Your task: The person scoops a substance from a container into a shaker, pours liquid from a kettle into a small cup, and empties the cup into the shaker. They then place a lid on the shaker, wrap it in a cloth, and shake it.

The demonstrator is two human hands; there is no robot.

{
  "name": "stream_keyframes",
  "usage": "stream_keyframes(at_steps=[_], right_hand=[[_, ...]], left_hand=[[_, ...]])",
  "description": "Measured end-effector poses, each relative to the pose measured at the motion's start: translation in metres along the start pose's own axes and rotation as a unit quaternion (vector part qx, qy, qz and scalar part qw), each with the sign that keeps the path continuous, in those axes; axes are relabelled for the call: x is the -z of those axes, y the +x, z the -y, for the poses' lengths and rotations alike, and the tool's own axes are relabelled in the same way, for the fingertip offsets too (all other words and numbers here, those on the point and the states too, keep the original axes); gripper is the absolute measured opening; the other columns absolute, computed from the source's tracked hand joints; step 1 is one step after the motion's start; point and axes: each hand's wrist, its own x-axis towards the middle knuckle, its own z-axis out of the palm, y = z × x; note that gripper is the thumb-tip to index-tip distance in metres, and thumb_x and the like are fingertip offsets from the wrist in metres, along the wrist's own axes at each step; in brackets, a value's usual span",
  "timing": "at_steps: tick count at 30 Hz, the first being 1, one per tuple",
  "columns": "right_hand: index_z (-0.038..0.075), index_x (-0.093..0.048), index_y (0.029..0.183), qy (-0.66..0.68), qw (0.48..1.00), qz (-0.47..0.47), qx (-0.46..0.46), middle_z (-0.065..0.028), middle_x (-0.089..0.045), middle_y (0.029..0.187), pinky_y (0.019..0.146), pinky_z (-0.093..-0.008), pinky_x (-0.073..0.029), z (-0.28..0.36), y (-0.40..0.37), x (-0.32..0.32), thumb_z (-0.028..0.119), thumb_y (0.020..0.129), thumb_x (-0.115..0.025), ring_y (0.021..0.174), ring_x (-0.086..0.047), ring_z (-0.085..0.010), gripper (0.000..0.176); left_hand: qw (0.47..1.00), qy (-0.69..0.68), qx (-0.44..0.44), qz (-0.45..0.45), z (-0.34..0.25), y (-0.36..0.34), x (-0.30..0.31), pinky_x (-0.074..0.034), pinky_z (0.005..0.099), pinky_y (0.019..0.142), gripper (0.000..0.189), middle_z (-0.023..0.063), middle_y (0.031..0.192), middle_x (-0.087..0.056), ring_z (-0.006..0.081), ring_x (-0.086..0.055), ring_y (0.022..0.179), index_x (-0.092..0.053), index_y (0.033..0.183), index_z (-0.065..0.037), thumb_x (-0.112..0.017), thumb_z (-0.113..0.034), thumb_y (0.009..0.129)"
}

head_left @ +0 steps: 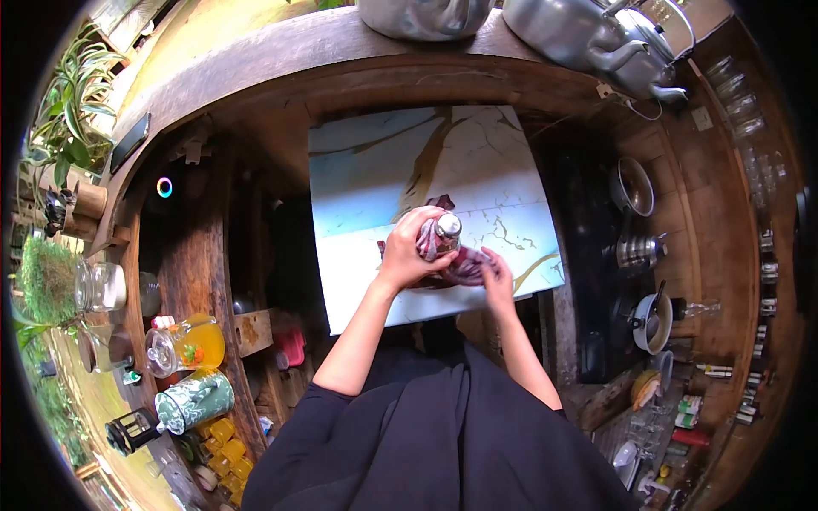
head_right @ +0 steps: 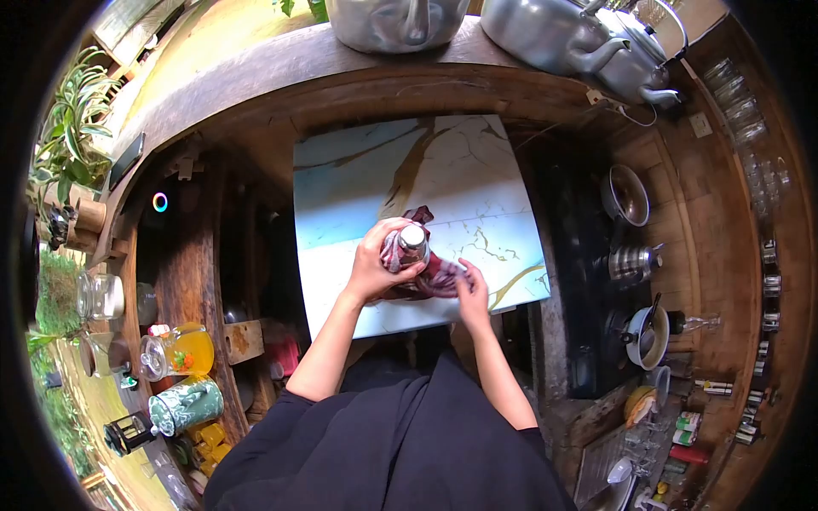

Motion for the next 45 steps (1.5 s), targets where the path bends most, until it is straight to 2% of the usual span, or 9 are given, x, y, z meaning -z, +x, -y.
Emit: stream_keyframes(at_steps=[1,5,10,15,19,21,27,38,45], right_hand=[[0.003,-0.06,0.111,0.033,0.999,-0.035,0.001,-0.0096,-0.063,0.118,0.087,-0.0372,-0.052,0.031,-0.001,-0.003,0.014,0.101,-0.05,0.101,-0.064,-0.0207,0.018],[0.004,-0.058,0.106,0.355,0.931,-0.026,-0.079,-0.0074,-0.065,0.108,0.088,-0.0319,-0.051,0.114,-0.003,-0.038,0.018,0.102,-0.05,0.1,-0.063,-0.0165,0.017],[0.001,-0.056,0.115,0.151,0.985,0.084,0.011,-0.0154,-0.047,0.141,0.093,-0.0255,-0.044,0.103,0.0,-0.07,0.01,0.1,-0.046,0.113,-0.052,-0.017,0.02],[0.007,-0.037,0.139,0.2,0.979,0.008,0.044,-0.0081,-0.04,0.144,0.107,-0.0311,-0.037,0.073,-0.004,-0.075,0.014,0.097,-0.054,0.132,-0.04,-0.0154,0.046],[0.006,-0.028,0.148,0.254,0.953,0.116,-0.119,-0.0101,-0.04,0.143,0.114,-0.0334,-0.028,0.065,-0.002,-0.07,0.014,0.087,-0.069,0.135,-0.038,-0.0197,0.074],[0.004,-0.029,0.148,0.107,0.977,0.187,0.009,-0.01,-0.039,0.145,0.114,-0.0344,-0.028,0.088,-0.003,-0.068,0.019,0.084,-0.073,0.137,-0.036,-0.0202,0.079],[0.005,-0.027,0.145,0.018,0.977,0.21,0.044,-0.0169,-0.038,0.143,0.113,-0.0374,-0.032,0.1,0.0,-0.08,-0.001,0.062,-0.077,0.136,-0.037,-0.0268,0.097],[0.004,-0.034,0.141,0.021,0.961,0.271,0.044,-0.0119,-0.044,0.138,0.109,-0.0336,-0.036,0.104,0.033,-0.06,0.003,0.065,-0.08,0.13,-0.043,-0.0209,0.089],[0.001,-0.029,0.14,-0.103,0.953,0.245,0.144,-0.0197,-0.034,0.137,0.114,-0.0387,-0.027,0.107,0.012,-0.073,0.004,0.064,-0.076,0.136,-0.032,-0.0335,0.089]], left_hand=[[1.0,-0.021,-0.002,0.016,0.002,0.0,0.003,-0.048,0.0401,0.098,0.06,0.012,0.114,-0.065,0.0322,-0.061,0.11,-0.061,0.113,-0.007,-0.085,-0.021,0.06],[0.998,-0.034,-0.008,0.043,-0.004,-0.005,0.004,-0.046,0.041,0.101,0.059,0.0116,0.115,-0.064,0.0322,-0.059,0.113,-0.062,0.113,-0.007,-0.083,-0.02,0.06],[0.999,-0.032,0.023,0.022,-0.009,-0.007,0.002,-0.043,0.0419,0.105,0.064,0.0124,0.118,-0.063,0.0318,-0.057,0.117,-0.06,0.115,-0.004,-0.081,-0.013,0.056],[0.997,-0.053,0.011,0.061,-0.006,-0.011,0.008,-0.04,0.0427,0.107,0.068,0.0126,0.121,-0.061,0.0319,-0.055,0.12,-0.059,0.119,-0.004,-0.08,-0.013,0.055],[0.997,-0.051,0.009,0.064,-0.008,-0.013,0.01,-0.038,0.0438,0.109,0.071,0.0128,0.124,-0.06,0.0329,-0.054,0.12,-0.057,0.122,-0.007,-0.08,-0.017,0.055],[0.994,-0.056,0.003,0.093,-0.012,-0.014,0.018,-0.037,0.0443,0.109,0.074,0.0144,0.128,-0.056,0.0336,-0.051,0.123,-0.055,0.125,-0.006,-0.079,-0.017,0.057],[0.993,-0.068,0.006,0.101,-0.013,-0.024,0.012,-0.016,0.0493,0.117,0.079,0.0195,0.143,-0.045,0.0359,-0.035,0.138,-0.046,0.139,-0.002,-0.033,-0.06,0.087],[0.985,-0.146,0.08,0.034,-0.01,-0.042,-0.003,-0.019,0.0422,0.118,0.062,0.018,0.149,-0.036,0.0334,-0.029,0.142,-0.03,0.147,0.001,-0.044,-0.024,0.092],[0.991,-0.102,0.091,0.012,-0.009,-0.041,-0.002,-0.031,0.0425,0.112,0.043,0.0197,0.136,-0.051,0.0348,-0.045,0.131,-0.05,0.133,0.001,-0.039,-0.017,0.096]])
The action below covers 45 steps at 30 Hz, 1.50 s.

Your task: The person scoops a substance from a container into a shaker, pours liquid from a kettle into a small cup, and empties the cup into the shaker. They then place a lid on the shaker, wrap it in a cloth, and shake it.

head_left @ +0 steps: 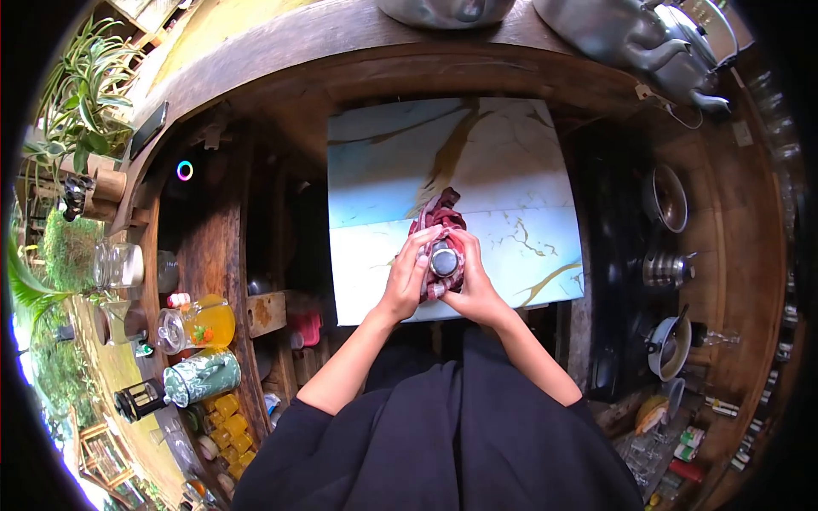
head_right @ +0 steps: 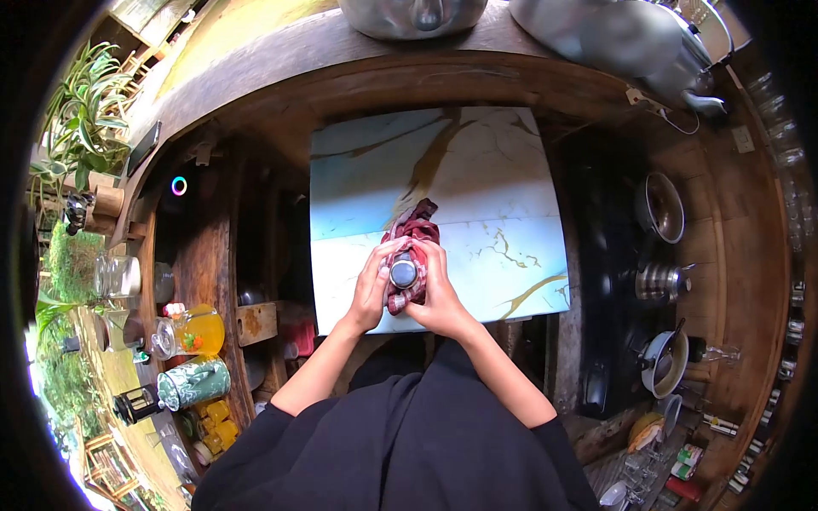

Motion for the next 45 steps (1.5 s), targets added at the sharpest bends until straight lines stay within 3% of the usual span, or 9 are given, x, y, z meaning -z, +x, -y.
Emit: stream_keyframes(at_steps=[6,13,20,28,34,36,40,42,45], right_hand=[[0.005,-0.03,0.14,0.19,0.975,0.063,-0.095,-0.0117,-0.04,0.136,0.11,-0.0332,-0.033,-0.007,0.012,0.016,0.0,0.071,-0.073,0.13,-0.039,-0.0189,0.081],[0.003,-0.032,0.141,-0.032,0.998,-0.043,0.041,-0.0216,-0.033,0.142,0.114,-0.0434,-0.027,-0.012,-0.002,0.003,0.007,0.074,-0.069,0.135,-0.033,-0.0392,0.077],[0.003,-0.035,0.139,-0.051,0.974,-0.184,0.122,-0.0206,-0.038,0.141,0.113,-0.0432,-0.027,-0.021,-0.009,-0.025,0.008,0.084,-0.063,0.136,-0.034,-0.0345,0.062],[0.006,-0.033,0.14,0.13,0.988,-0.064,-0.048,-0.0141,-0.044,0.136,0.11,-0.0367,-0.033,-0.036,0.0,-0.004,0.003,0.065,-0.077,0.129,-0.044,-0.026,0.087],[0.007,-0.033,0.141,0.222,0.971,-0.052,-0.069,-0.0076,-0.045,0.135,0.108,-0.0332,-0.036,-0.042,0.001,-0.01,0.018,0.062,-0.091,0.127,-0.045,-0.0199,0.099],[0.008,-0.033,0.142,0.247,0.964,-0.049,-0.087,-0.0065,-0.044,0.136,0.109,-0.0338,-0.036,-0.041,0.002,-0.014,0.022,0.057,-0.095,0.127,-0.044,-0.0194,0.107],[0.008,-0.031,0.143,0.25,0.964,-0.031,-0.084,-0.0064,-0.044,0.136,0.109,-0.0345,-0.036,-0.043,0.002,-0.014,0.022,0.054,-0.096,0.128,-0.043,-0.0194,0.111],[0.008,-0.029,0.144,0.262,0.961,-0.021,-0.082,-0.0066,-0.044,0.136,0.108,-0.0351,-0.037,-0.044,0.001,-0.017,0.023,0.055,-0.096,0.129,-0.044,-0.02,0.112],[0.008,-0.029,0.141,0.144,0.981,-0.026,-0.128,-0.0107,-0.046,0.137,0.108,-0.0358,-0.036,-0.065,-0.003,-0.023,0.018,0.057,-0.095,0.129,-0.045,-0.0218,0.107]], left_hand=[[0.995,-0.003,-0.044,-0.087,0.007,0.009,-0.018,-0.037,0.0422,0.108,0.04,0.02,0.125,-0.059,0.0339,-0.053,0.123,-0.058,0.122,0.003,-0.038,-0.019,0.094],[0.984,0.03,-0.033,-0.171,0.003,0.009,-0.033,-0.042,0.0423,0.101,0.039,0.0191,0.116,-0.065,0.0327,-0.059,0.113,-0.067,0.106,0.002,-0.039,-0.023,0.096],[0.963,0.048,-0.02,-0.265,0.003,0.008,-0.053,-0.044,0.042,0.097,0.035,0.0188,0.11,-0.065,0.033,-0.061,0.107,-0.067,0.103,0.002,-0.041,-0.022,0.097],[0.979,0.038,-0.047,-0.196,0.01,0.015,-0.036,-0.044,0.0428,0.098,0.041,0.0199,0.11,-0.064,0.0354,-0.06,0.107,-0.064,0.106,0.005,-0.038,-0.024,0.092],[0.973,-0.075,-0.001,-0.216,0.042,0.005,-0.039,-0.044,0.0406,0.097,0.045,0.0188,0.109,-0.065,0.0318,-0.061,0.107,-0.062,0.108,0.007,-0.037,-0.027,0.091],[0.938,-0.23,0.11,-0.234,0.059,-0.001,-0.041,-0.045,0.0379,0.097,0.047,0.0168,0.11,-0.065,0.0286,-0.062,0.106,-0.062,0.108,0.008,-0.039,-0.029,0.09],[0.964,-0.158,0.069,-0.202,0.088,-0.016,-0.042,-0.047,0.0351,0.096,0.058,0.0156,0.112,-0.064,0.0233,-0.062,0.106,-0.059,0.113,0.009,-0.038,-0.042,0.096],[0.955,-0.184,0.078,-0.218,0.106,-0.028,-0.046,-0.047,0.0348,0.095,0.062,0.0151,0.111,-0.065,0.022,-0.062,0.106,-0.057,0.118,0.008,-0.05,-0.049,0.093],[0.783,-0.509,0.274,-0.23,0.138,-0.042,-0.052,-0.048,0.0344,0.093,0.059,0.0138,0.111,-0.065,0.0209,-0.062,0.105,-0.054,0.123,0.007,-0.061,-0.042,0.09]])
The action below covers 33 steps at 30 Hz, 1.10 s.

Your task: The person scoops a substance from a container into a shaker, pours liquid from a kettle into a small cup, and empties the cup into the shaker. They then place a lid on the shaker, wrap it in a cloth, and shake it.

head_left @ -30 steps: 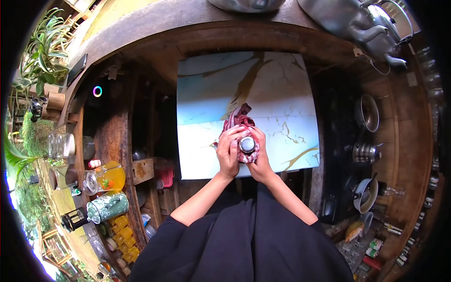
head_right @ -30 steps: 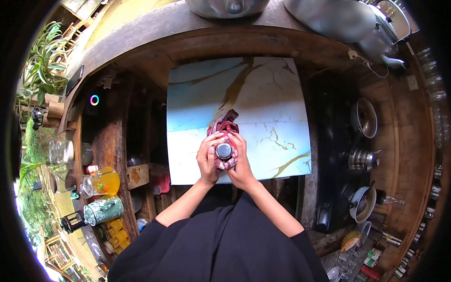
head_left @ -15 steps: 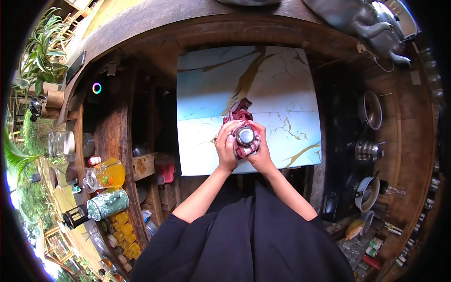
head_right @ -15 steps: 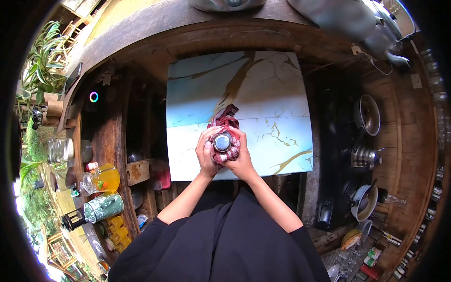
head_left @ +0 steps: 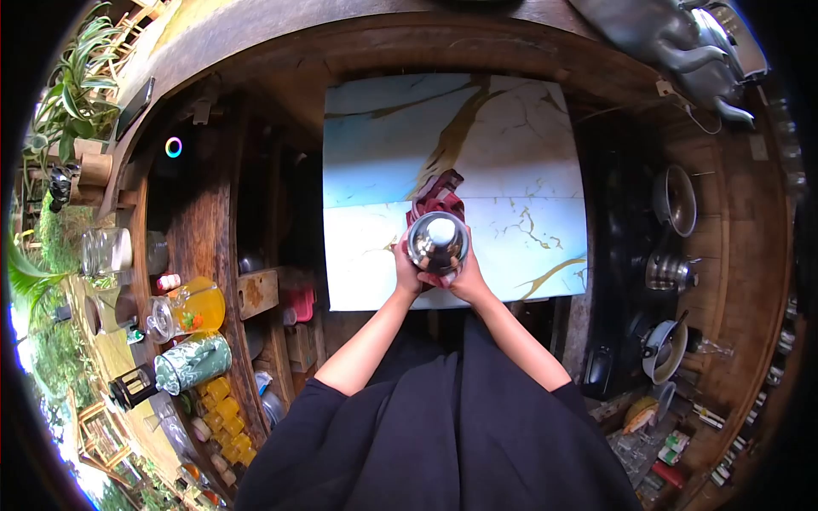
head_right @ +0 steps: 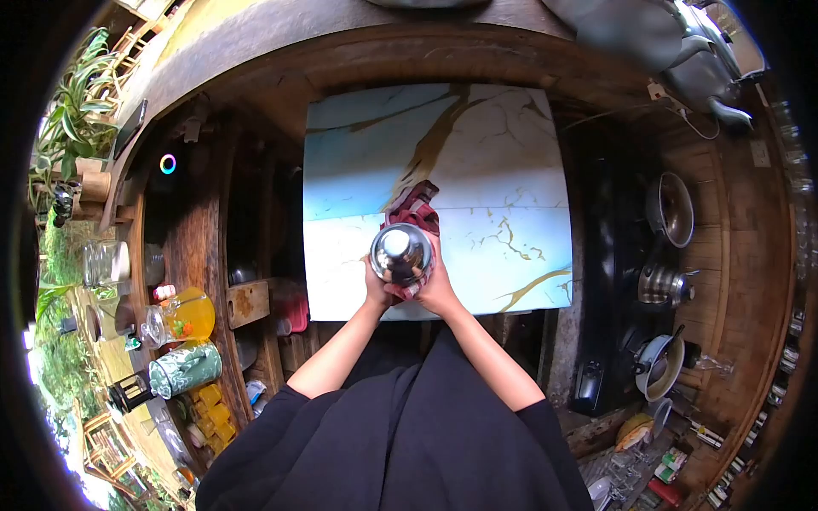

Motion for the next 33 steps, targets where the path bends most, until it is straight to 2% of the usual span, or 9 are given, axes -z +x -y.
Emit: stream_keyframes(at_steps=[1,3,11,14,17,19,23,26,33], right_hand=[[0.008,-0.029,0.141,0.0,1.0,0.001,0.0,-0.0107,-0.046,0.137,0.108,-0.0358,-0.036,-0.014,0.001,0.002,0.018,0.057,-0.095,0.129,-0.045,-0.0218,0.107],[0.006,-0.03,0.14,-0.021,0.999,-0.003,-0.035,-0.0122,-0.049,0.136,0.107,-0.0358,-0.037,-0.034,0.003,0.005,0.019,0.061,-0.093,0.127,-0.048,-0.0228,0.102],[0.004,-0.03,0.141,-0.115,0.993,-0.013,-0.027,-0.0176,-0.051,0.135,0.106,-0.0354,-0.038,-0.039,-0.001,0.009,0.013,0.078,-0.078,0.127,-0.05,-0.0294,0.08],[0.006,-0.033,0.14,-0.162,0.987,0.002,-0.011,-0.0183,-0.052,0.133,0.105,-0.036,-0.039,-0.053,-0.004,0.013,0.007,0.077,-0.076,0.126,-0.051,-0.0328,0.076],[0.006,-0.037,0.137,-0.193,0.976,-0.054,0.084,-0.0179,-0.053,0.13,0.103,-0.037,-0.041,-0.05,-0.003,0.004,0.003,0.073,-0.076,0.123,-0.053,-0.0348,0.075],[0.005,-0.041,0.133,-0.182,0.977,-0.07,0.092,-0.017,-0.055,0.127,0.102,-0.0373,-0.042,-0.04,-0.005,-0.002,0.002,0.071,-0.076,0.12,-0.054,-0.0352,0.072],[0.005,-0.04,0.132,-0.177,0.982,-0.035,0.046,-0.0139,-0.054,0.124,0.102,-0.0344,-0.042,-0.026,-0.003,-0.003,0.005,0.065,-0.082,0.117,-0.056,-0.0289,0.079],[0.004,-0.035,0.136,0.01,0.993,-0.063,0.103,-0.0141,-0.051,0.13,0.105,-0.0347,-0.04,0.017,-0.009,-0.009,0.007,0.06,-0.088,0.121,-0.053,-0.0261,0.092],[0.002,-0.023,0.144,-0.125,0.976,-0.11,0.143,-0.0176,-0.043,0.14,0.109,-0.0367,-0.037,0.039,-0.016,-0.02,0.003,0.063,-0.085,0.129,-0.046,-0.0265,0.102]], left_hand=[[0.965,0.216,-0.145,0.039,0.005,0.004,0.006,-0.047,0.036,0.094,0.052,0.0154,0.111,-0.066,0.0232,-0.062,0.103,-0.055,0.121,0.007,-0.054,-0.037,0.094],[0.898,0.381,-0.212,0.056,-0.001,0.005,0.01,-0.046,0.0372,0.094,0.054,0.0178,0.111,-0.065,0.0269,-0.063,0.103,-0.056,0.119,0.008,-0.06,-0.037,0.09],[0.901,0.389,-0.18,0.069,-0.018,-0.001,0.0,-0.043,0.0362,0.096,0.061,0.0195,0.114,-0.064,0.0285,-0.06,0.106,-0.056,0.121,0.008,-0.069,-0.038,0.084],[0.866,0.445,-0.212,0.084,-0.021,-0.006,0.008,-0.041,0.0353,0.1,0.053,0.0186,0.117,-0.063,0.0265,-0.059,0.111,-0.055,0.124,0.007,-0.059,-0.035,0.092],[0.946,0.316,-0.046,-0.049,-0.044,-0.017,-0.022,-0.04,0.0351,0.104,0.048,0.0146,0.121,-0.063,0.0224,-0.057,0.116,-0.056,0.126,0.004,-0.029,-0.026,0.1],[0.943,0.282,-0.126,0.126,-0.077,-0.031,-0.067,-0.036,0.0345,0.108,0.047,0.0187,0.125,-0.06,0.0266,-0.055,0.12,-0.055,0.124,0.008,-0.027,-0.021,0.1],[0.912,0.323,-0.215,0.137,-0.083,-0.041,-0.087,-0.035,0.0364,0.109,0.048,0.0202,0.126,-0.06,0.0284,-0.054,0.121,-0.057,0.12,0.01,-0.028,-0.02,0.097],[0.901,0.342,-0.254,0.083,-0.083,-0.048,-0.096,-0.035,0.0369,0.109,0.047,0.02,0.126,-0.059,0.029,-0.054,0.12,-0.057,0.12,0.01,-0.028,-0.019,0.097],[0.866,0.386,-0.291,0.131,-0.088,-0.052,-0.103,-0.036,0.0363,0.108,0.046,0.0192,0.124,-0.059,0.0279,-0.054,0.119,-0.057,0.119,0.01,-0.03,-0.019,0.096]])
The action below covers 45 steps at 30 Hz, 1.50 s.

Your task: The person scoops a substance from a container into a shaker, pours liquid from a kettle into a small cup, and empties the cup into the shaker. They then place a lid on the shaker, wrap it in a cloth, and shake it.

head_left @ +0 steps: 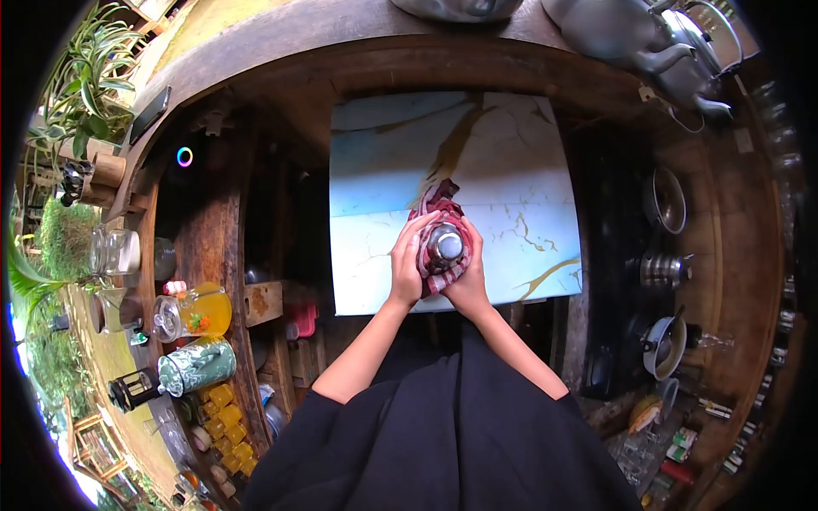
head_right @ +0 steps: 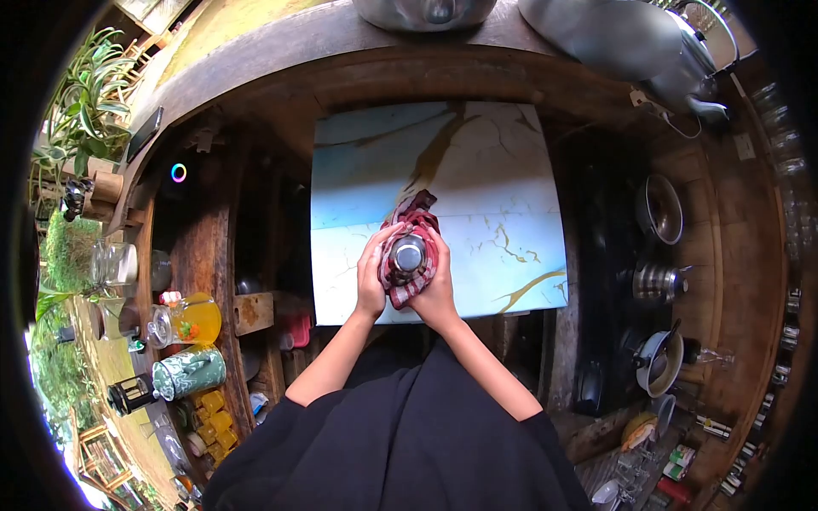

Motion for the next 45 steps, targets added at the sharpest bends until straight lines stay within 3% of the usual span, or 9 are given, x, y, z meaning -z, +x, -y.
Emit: stream_keyframes(at_steps=[6,13,16,22,29,32,37,40,45], right_hand=[[0.005,-0.03,0.139,-0.014,1.0,-0.001,-0.005,-0.0189,-0.048,0.134,0.103,-0.0385,-0.042,-0.035,0.009,-0.022,0.009,0.07,-0.08,0.123,-0.052,-0.0323,0.086],[0.007,-0.027,0.141,-0.135,0.989,0.055,-0.012,-0.0215,-0.048,0.133,0.101,-0.0414,-0.043,-0.066,-0.012,-0.014,0.01,0.07,-0.081,0.124,-0.05,-0.0389,0.089],[0.006,-0.028,0.142,-0.121,0.991,0.05,-0.034,-0.0224,-0.048,0.134,0.1,-0.0427,-0.044,-0.064,-0.01,-0.015,0.009,0.071,-0.079,0.123,-0.051,-0.0404,0.087],[0.003,-0.039,0.141,-0.401,0.907,0.05,0.121,-0.0169,-0.047,0.14,0.108,-0.0466,-0.036,-0.063,-0.014,-0.005,0.007,0.079,-0.065,0.133,-0.043,-0.035,0.068],[0.018,-0.039,0.147,-0.559,0.829,0.003,-0.017,-0.0172,-0.023,0.158,0.117,-0.0584,-0.006,-0.07,-0.018,0.05,0.016,0.083,-0.061,0.148,-0.013,-0.0361,0.068],[0.017,-0.028,0.151,-0.511,0.826,-0.05,-0.233,-0.0195,-0.024,0.156,0.114,-0.0635,-0.004,-0.048,-0.004,0.062,0.017,0.07,-0.078,0.147,-0.011,-0.0401,0.095],[0.011,-0.024,0.152,-0.396,0.91,0.091,-0.083,-0.0198,-0.032,0.151,0.115,-0.0592,-0.014,0.075,-0.002,0.056,0.027,0.067,-0.085,0.143,-0.024,-0.0402,0.105],[0.0,-0.035,0.146,-0.144,0.979,0.107,0.093,-0.0207,-0.044,0.142,0.11,-0.0417,-0.034,0.112,0.003,0.037,0.029,0.07,-0.085,0.131,-0.043,-0.0367,0.095],[0.001,-0.043,0.138,-0.126,0.968,0.125,0.178,-0.0206,-0.049,0.134,0.103,-0.0419,-0.042,0.139,0.001,0.009,0.021,0.069,-0.085,0.124,-0.049,-0.0371,0.084]], left_hand=[[0.944,-0.218,0.218,-0.115,0.071,-0.008,0.016,-0.043,0.0352,0.104,0.049,0.011,0.126,-0.059,0.0204,-0.056,0.118,-0.051,0.13,-0.002,-0.023,-0.033,0.103],[0.981,-0.041,0.189,-0.028,0.096,-0.034,0.041,-0.034,0.0372,0.107,0.064,0.0162,0.132,-0.051,0.0265,-0.046,0.126,-0.046,0.134,0.004,-0.048,-0.049,0.098],[0.97,0.2,-0.083,-0.114,0.043,-0.026,0.038,-0.026,0.0436,0.112,0.082,0.0213,0.142,-0.035,0.0347,-0.034,0.135,-0.032,0.142,0.005,-0.05,-0.058,0.092],[0.99,0.109,-0.004,-0.091,0.033,-0.018,0.03,-0.044,0.0366,0.098,0.093,0.014,0.125,-0.048,0.0236,-0.054,0.114,-0.024,0.141,-0.003,-0.085,-0.019,0.073],[0.989,0.12,-0.029,-0.083,0.023,-0.015,0.05,-0.048,0.0332,0.093,0.092,0.0124,0.127,-0.045,0.0212,-0.056,0.109,-0.026,0.14,-0.005,-0.085,-0.008,0.07],[0.983,0.129,-0.11,-0.065,-0.006,-0.01,0.065,-0.049,0.0349,0.095,0.097,0.0117,0.133,-0.039,0.022,-0.051,0.117,-0.023,0.143,-0.006,-0.084,-0.005,0.068],[0.997,-0.046,-0.034,-0.058,-0.052,-0.017,0.081,-0.041,0.0379,0.106,0.11,0.014,0.138,-0.035,0.0255,-0.046,0.124,-0.012,0.149,-0.007,-0.084,-0.017,0.066],[0.992,-0.122,0.014,-0.029,-0.085,-0.028,0.068,-0.041,0.0399,0.105,0.112,0.0149,0.138,-0.037,0.0268,-0.047,0.124,-0.009,0.15,-0.008,-0.084,-0.015,0.066],[0.992,0.079,-0.099,-0.013,-0.07,-0.049,0.04,-0.039,0.0431,0.106,0.123,0.0201,0.136,-0.041,0.0299,-0.047,0.126,-0.005,0.149,-0.006,-0.09,-0.017,0.061]])
